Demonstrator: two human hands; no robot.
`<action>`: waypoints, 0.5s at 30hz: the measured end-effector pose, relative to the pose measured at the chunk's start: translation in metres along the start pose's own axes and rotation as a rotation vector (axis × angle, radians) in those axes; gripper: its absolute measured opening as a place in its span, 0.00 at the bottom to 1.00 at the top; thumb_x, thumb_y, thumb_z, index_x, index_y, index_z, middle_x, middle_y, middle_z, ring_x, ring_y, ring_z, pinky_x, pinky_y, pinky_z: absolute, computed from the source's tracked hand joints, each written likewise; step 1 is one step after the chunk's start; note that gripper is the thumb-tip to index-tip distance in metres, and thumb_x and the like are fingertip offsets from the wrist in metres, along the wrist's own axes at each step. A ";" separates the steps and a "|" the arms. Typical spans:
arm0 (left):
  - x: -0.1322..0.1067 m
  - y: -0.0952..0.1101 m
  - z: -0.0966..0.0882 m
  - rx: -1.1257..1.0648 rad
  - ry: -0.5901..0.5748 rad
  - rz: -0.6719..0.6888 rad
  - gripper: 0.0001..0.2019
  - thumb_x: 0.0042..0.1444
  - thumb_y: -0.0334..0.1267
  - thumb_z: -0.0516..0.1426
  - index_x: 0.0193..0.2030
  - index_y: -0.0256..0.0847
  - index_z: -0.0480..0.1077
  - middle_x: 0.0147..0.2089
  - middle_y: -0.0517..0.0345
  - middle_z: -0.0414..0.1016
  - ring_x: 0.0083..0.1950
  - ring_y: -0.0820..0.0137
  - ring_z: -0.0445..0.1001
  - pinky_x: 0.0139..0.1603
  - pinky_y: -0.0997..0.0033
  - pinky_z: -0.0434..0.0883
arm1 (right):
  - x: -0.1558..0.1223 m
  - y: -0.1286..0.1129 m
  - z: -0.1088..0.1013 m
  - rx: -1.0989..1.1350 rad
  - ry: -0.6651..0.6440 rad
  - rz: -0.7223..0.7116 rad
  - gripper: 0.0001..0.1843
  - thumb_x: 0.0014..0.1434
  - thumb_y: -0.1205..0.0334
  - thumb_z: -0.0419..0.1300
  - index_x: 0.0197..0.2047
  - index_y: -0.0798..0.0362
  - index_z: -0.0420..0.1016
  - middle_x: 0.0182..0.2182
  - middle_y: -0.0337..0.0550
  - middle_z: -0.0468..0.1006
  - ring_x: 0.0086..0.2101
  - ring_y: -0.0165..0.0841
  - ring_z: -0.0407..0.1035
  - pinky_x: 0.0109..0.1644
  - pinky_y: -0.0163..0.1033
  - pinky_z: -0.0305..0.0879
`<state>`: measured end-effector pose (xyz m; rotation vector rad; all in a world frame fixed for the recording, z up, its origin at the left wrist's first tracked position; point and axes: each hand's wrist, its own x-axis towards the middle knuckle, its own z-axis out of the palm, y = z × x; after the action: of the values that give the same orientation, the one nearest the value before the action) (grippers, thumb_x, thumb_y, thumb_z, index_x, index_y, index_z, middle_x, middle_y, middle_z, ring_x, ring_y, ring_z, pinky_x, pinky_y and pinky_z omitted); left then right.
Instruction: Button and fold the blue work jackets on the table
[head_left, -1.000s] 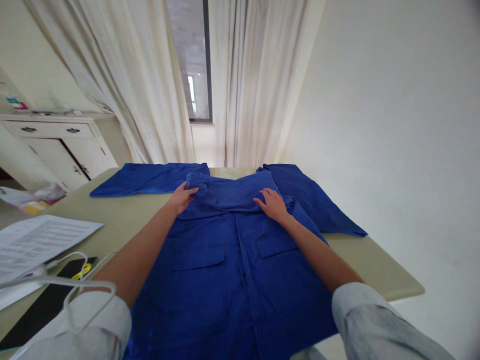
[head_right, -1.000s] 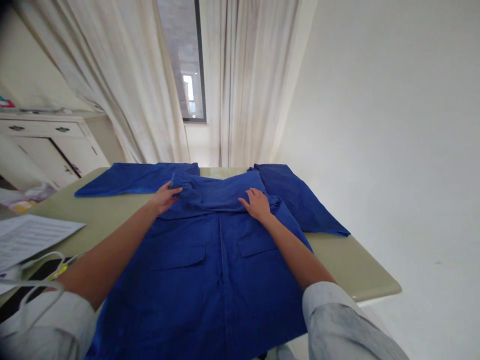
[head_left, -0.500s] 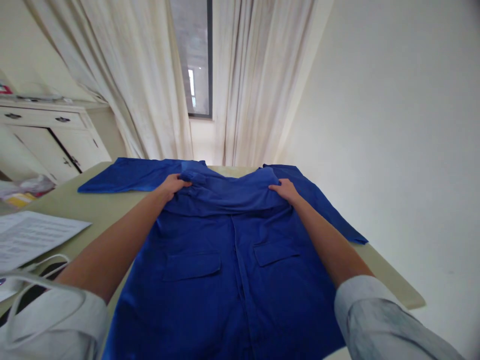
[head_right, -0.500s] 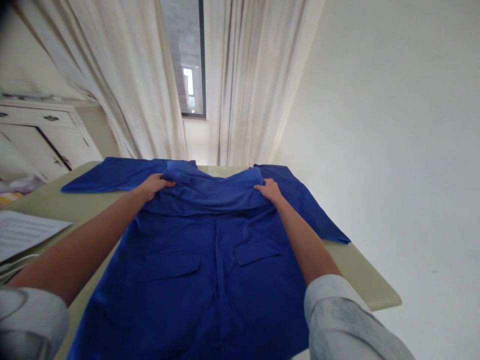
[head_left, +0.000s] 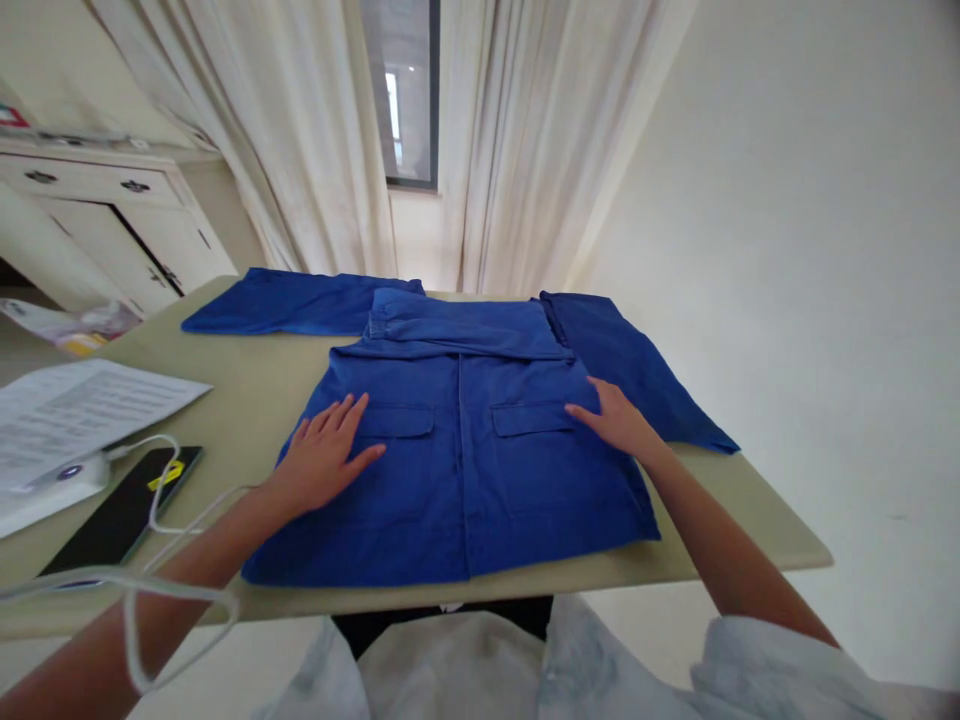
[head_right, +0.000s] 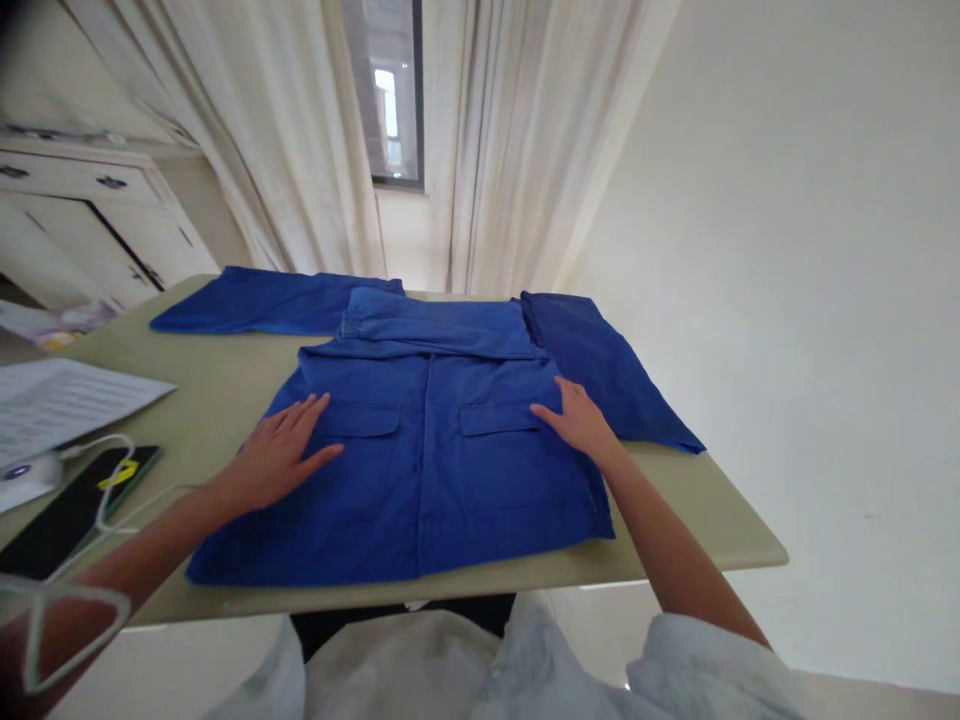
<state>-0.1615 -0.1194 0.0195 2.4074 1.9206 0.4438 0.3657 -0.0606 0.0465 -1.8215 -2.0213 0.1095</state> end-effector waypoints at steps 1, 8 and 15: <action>-0.029 -0.007 0.006 0.008 0.016 -0.048 0.43 0.66 0.64 0.49 0.79 0.37 0.52 0.79 0.35 0.56 0.78 0.42 0.57 0.76 0.38 0.55 | -0.027 0.010 -0.002 -0.030 -0.007 0.033 0.44 0.61 0.32 0.60 0.68 0.56 0.67 0.63 0.63 0.74 0.64 0.55 0.68 0.70 0.59 0.63; -0.109 -0.040 -0.012 -0.264 0.046 -0.357 0.51 0.52 0.69 0.56 0.77 0.40 0.58 0.75 0.34 0.64 0.77 0.39 0.59 0.77 0.39 0.57 | -0.146 0.029 -0.023 0.147 -0.020 0.474 0.47 0.51 0.28 0.63 0.64 0.51 0.69 0.48 0.59 0.83 0.40 0.53 0.82 0.52 0.61 0.78; -0.114 -0.012 -0.061 -0.904 -0.203 -0.611 0.44 0.50 0.64 0.65 0.74 0.73 0.58 0.74 0.63 0.68 0.65 0.48 0.77 0.57 0.47 0.82 | -0.170 -0.012 -0.050 0.741 -0.218 0.648 0.54 0.44 0.35 0.71 0.70 0.45 0.62 0.41 0.51 0.87 0.43 0.54 0.83 0.46 0.57 0.81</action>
<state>-0.2103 -0.2347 0.0521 1.2036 1.7002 0.7614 0.3819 -0.2369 0.0534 -1.8886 -1.1540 1.1140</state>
